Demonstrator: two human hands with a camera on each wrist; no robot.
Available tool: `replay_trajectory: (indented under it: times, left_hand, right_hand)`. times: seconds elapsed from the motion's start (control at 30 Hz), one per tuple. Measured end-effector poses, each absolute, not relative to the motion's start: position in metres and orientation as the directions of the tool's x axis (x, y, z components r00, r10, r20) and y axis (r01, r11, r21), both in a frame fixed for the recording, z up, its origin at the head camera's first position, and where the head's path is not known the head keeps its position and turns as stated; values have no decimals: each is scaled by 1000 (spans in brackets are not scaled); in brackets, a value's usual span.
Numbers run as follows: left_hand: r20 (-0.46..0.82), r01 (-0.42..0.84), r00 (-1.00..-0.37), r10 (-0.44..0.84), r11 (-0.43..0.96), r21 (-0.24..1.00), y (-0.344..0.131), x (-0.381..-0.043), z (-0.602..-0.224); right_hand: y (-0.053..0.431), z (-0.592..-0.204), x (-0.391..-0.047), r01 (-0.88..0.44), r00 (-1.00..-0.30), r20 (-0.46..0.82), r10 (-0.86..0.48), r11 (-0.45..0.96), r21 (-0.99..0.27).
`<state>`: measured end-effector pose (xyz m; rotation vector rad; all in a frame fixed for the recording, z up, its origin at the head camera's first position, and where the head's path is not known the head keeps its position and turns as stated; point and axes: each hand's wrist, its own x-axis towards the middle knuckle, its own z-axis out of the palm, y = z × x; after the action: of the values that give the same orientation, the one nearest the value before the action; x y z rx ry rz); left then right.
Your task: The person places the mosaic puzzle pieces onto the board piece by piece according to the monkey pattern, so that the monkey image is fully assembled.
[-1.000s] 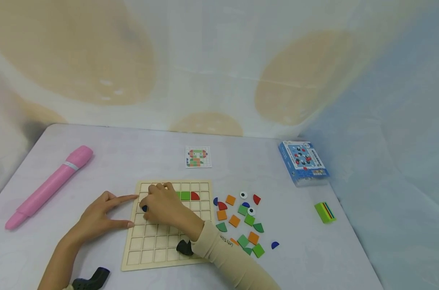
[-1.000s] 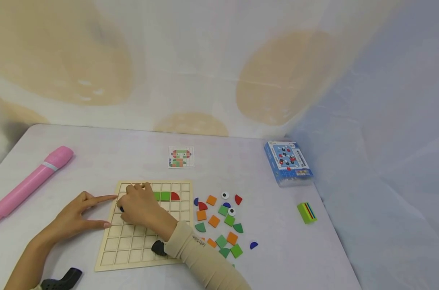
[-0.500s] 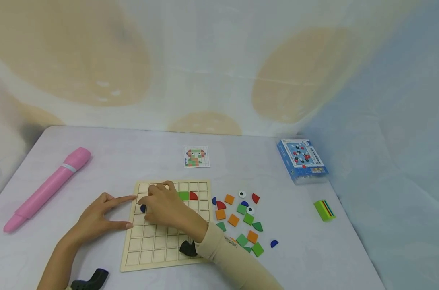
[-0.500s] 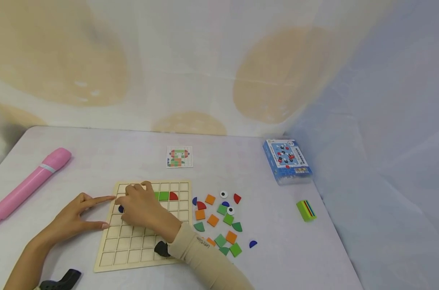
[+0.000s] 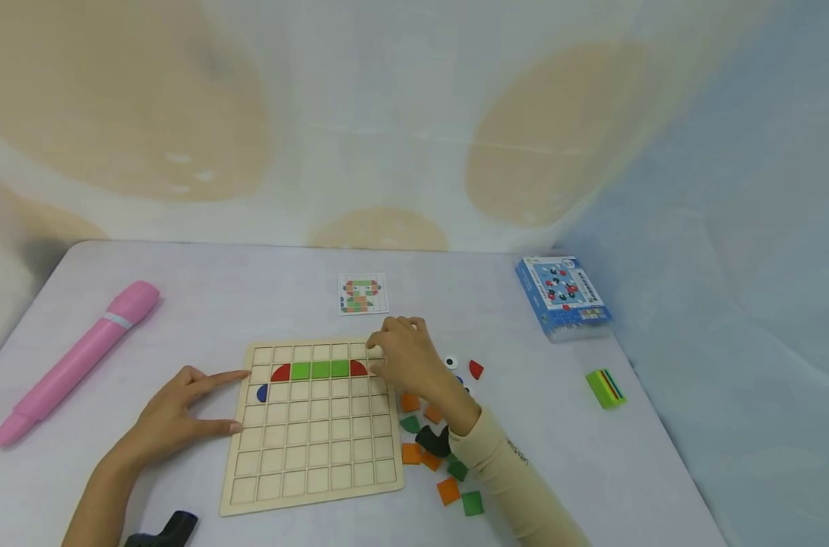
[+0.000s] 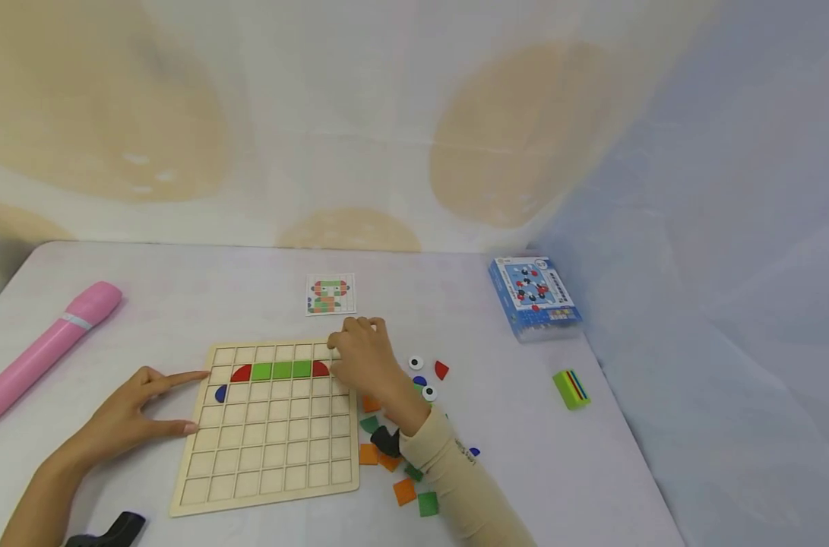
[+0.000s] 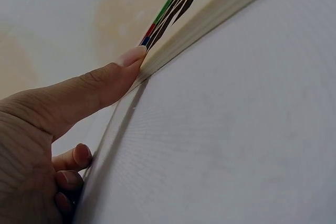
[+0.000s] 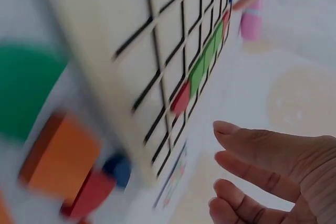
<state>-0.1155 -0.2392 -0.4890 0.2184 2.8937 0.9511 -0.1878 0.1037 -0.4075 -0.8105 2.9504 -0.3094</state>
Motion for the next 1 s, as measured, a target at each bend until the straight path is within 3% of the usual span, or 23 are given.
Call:
replay_trajectory:
  times: [0.33, 1.0]
  left_hand:
    - [-32, 112, -986, 164, 791, 601, -240, -114, -487]
    - [-48, 104, -985, 167, 786, 609, -240, -117, -489]
  right_hand:
    - [160, -421, -188, -302, -942, -78, -326, 926, -224]
    - [165, -432, -186, -347, -937, -1, -350, 929, -133]
